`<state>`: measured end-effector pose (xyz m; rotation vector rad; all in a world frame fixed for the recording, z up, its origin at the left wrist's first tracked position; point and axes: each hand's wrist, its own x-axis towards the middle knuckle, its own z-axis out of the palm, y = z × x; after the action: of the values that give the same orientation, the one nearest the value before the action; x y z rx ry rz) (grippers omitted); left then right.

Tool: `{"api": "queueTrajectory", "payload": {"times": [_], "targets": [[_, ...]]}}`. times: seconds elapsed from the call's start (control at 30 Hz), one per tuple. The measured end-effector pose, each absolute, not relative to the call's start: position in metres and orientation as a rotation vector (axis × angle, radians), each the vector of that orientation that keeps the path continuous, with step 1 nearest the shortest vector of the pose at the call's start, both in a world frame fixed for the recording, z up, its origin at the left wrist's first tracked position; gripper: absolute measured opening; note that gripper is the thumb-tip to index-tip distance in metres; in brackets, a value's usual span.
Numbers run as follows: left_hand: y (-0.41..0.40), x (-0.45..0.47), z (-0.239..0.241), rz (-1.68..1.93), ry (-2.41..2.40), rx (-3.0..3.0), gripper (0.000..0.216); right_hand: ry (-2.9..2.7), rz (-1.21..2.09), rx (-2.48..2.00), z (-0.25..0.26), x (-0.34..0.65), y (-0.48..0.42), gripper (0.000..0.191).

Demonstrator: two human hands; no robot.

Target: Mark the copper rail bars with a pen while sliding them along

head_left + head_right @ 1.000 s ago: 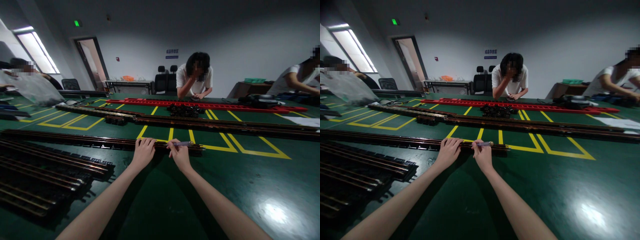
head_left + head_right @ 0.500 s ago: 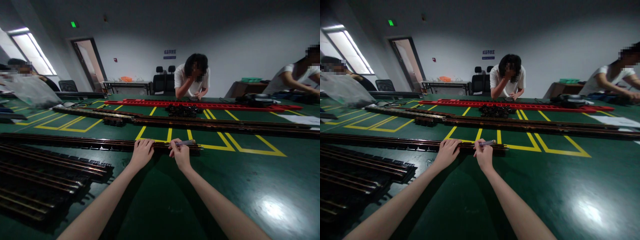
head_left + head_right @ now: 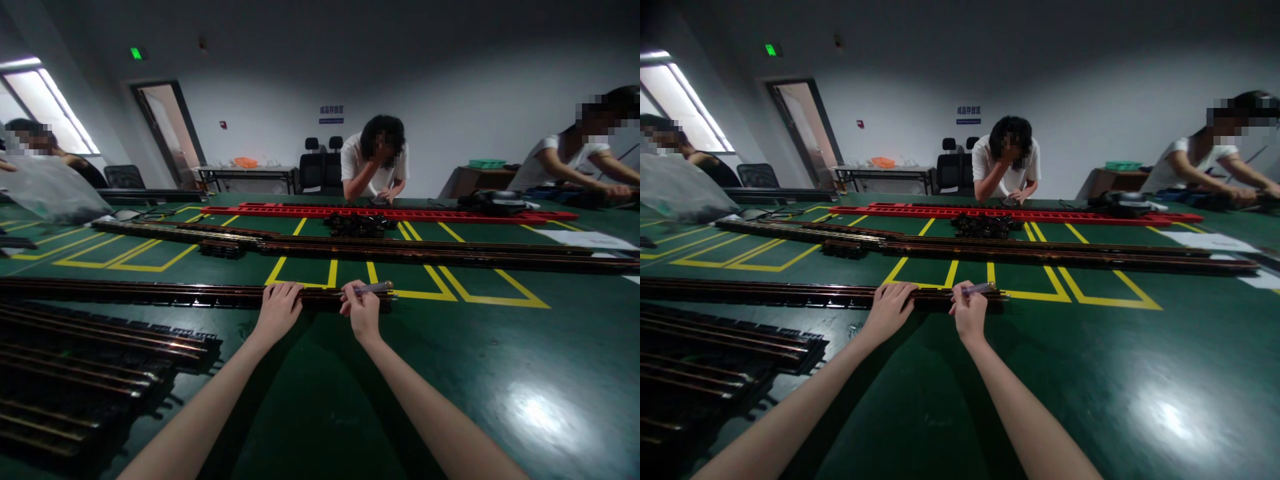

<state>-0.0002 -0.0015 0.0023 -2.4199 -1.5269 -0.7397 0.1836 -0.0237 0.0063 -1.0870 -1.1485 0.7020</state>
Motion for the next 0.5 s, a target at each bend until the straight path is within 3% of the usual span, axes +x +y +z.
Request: {"api": "queueTrajectory", "payload": {"times": [0.5], "targets": [[-0.001, -0.001, 0.002, -0.713, -1.557, -2.44, 0.027, -1.313, 0.684, -1.091, 0.003, 0.197, -0.02, 0.048]]}}
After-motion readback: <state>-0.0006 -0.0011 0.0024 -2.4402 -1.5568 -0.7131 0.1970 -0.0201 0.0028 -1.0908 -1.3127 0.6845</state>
